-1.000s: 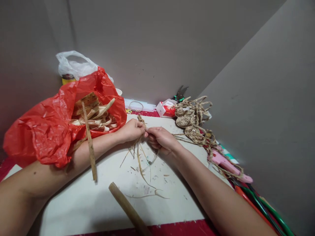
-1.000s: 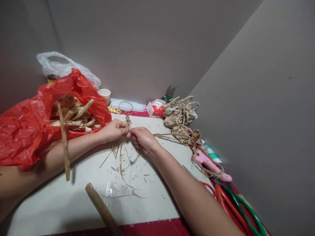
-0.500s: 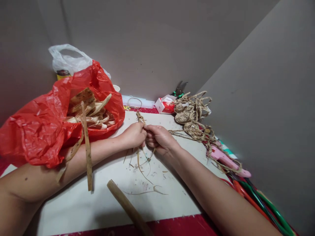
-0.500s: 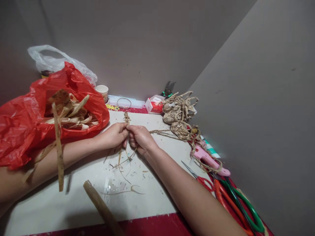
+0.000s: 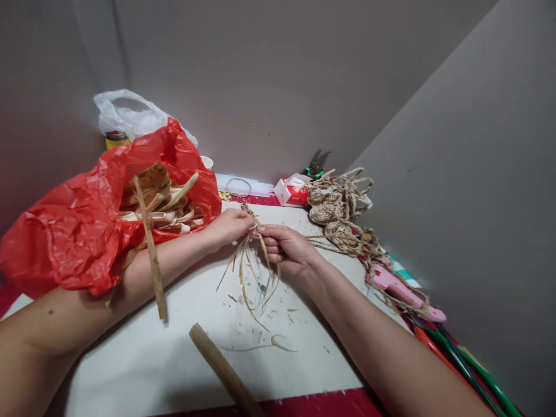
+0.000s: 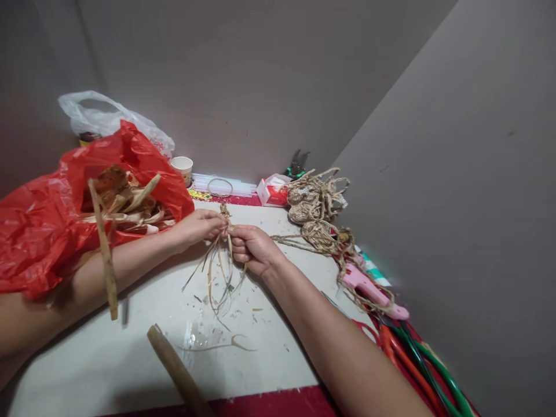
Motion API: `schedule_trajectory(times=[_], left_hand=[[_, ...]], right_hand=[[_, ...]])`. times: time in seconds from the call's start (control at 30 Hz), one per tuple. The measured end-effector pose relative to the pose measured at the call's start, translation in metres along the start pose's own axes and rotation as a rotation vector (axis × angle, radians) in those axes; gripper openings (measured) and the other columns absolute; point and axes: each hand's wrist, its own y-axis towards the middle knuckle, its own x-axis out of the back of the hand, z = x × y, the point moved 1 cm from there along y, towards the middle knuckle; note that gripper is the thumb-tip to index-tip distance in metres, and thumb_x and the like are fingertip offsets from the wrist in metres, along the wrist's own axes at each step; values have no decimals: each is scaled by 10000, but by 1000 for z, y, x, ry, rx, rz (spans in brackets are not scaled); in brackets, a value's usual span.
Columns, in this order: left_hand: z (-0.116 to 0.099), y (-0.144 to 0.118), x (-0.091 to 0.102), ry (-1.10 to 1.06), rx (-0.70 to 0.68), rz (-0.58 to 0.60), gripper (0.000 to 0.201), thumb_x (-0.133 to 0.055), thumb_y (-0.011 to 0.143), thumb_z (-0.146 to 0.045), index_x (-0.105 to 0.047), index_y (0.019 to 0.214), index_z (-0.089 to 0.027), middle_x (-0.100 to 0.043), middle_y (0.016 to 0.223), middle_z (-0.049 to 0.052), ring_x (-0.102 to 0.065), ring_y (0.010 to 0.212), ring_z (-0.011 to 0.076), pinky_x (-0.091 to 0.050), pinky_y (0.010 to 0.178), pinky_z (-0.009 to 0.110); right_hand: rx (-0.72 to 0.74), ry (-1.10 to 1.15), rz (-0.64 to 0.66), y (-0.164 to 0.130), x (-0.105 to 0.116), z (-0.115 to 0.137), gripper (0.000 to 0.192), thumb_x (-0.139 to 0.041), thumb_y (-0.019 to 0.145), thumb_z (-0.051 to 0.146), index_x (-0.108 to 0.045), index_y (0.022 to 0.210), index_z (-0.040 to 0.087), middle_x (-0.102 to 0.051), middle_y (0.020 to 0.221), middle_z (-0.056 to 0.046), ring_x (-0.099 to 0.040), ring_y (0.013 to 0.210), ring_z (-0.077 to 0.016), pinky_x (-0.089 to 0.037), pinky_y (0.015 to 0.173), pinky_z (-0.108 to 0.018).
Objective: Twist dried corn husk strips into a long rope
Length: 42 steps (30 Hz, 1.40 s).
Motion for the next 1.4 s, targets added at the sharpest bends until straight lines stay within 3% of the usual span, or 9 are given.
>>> schedule_trajectory(times=[0.13,0.23,0.33,0.63,0.83,1.0,1.13,1.27,1.4], left_hand=[[3,-7,-12,-277,196,175,112,-453,733,-138,-477,624,-128,-486,547,3,-465,442,71,-398,453,201],[1,-9,-10,-275,256,204,118,-461,754,-166,-471,639,-141,-389,506,-43,-302,342,34,-235,335,165],[-1,-7,-4,-203,232,212,125,-469,762,-177,-511,651,-137,-330,496,-62,-188,325,16,-97,323,175],[5,-3,1,79,111,182,187,-509,785,-236,-605,656,-140,-318,400,-62,-204,315,38,-112,347,221],[3,-5,-1,137,117,174,176,-537,774,-226,-545,619,-143,-430,461,-48,-230,316,25,-113,344,214],[2,-5,-1,62,292,226,191,-550,764,-236,-517,596,-151,-271,393,-81,-175,311,30,-98,350,209],[4,-5,0,11,339,216,154,-554,744,-211,-547,608,-140,-269,389,-79,-176,313,28,-95,356,207],[4,-6,-2,59,296,146,161,-527,749,-179,-543,593,-141,-295,357,-72,-189,298,37,-113,348,216],[4,-8,-5,75,261,118,179,-511,756,-184,-533,584,-143,-299,335,-70,-197,292,41,-117,341,216]], right_hand=[[-12,-28,70,3,5,-1,118,-629,696,178,-548,661,100,-190,445,121,-67,389,-9,-114,303,-106],[-37,-65,118,4,9,1,131,-644,701,200,-556,686,103,-180,466,120,-68,399,-12,-101,313,-111],[-49,-122,162,3,13,3,156,-662,707,226,-551,698,118,-188,474,119,-76,402,-14,-90,328,-120],[35,-487,110,2,19,7,239,-635,726,357,-567,679,132,-243,404,117,-127,352,-27,-88,344,-179],[243,-999,4,1,17,8,207,-516,772,308,-580,686,131,-419,490,51,-311,442,-70,-227,424,-204],[429,-1470,-121,-6,4,7,230,-433,814,248,-556,645,152,-519,566,5,-414,538,-109,-283,510,-222],[449,-1692,-198,-13,-1,7,258,-420,839,281,-603,699,164,-612,652,-49,-466,574,-130,-284,536,-235],[405,-1670,-198,-17,1,14,244,-430,817,278,-608,694,166,-600,644,-43,-464,576,-131,-281,535,-236],[332,-1454,-166,-19,-3,20,228,-422,784,246,-559,625,155,-501,557,-1,-415,534,-119,-279,502,-228]])
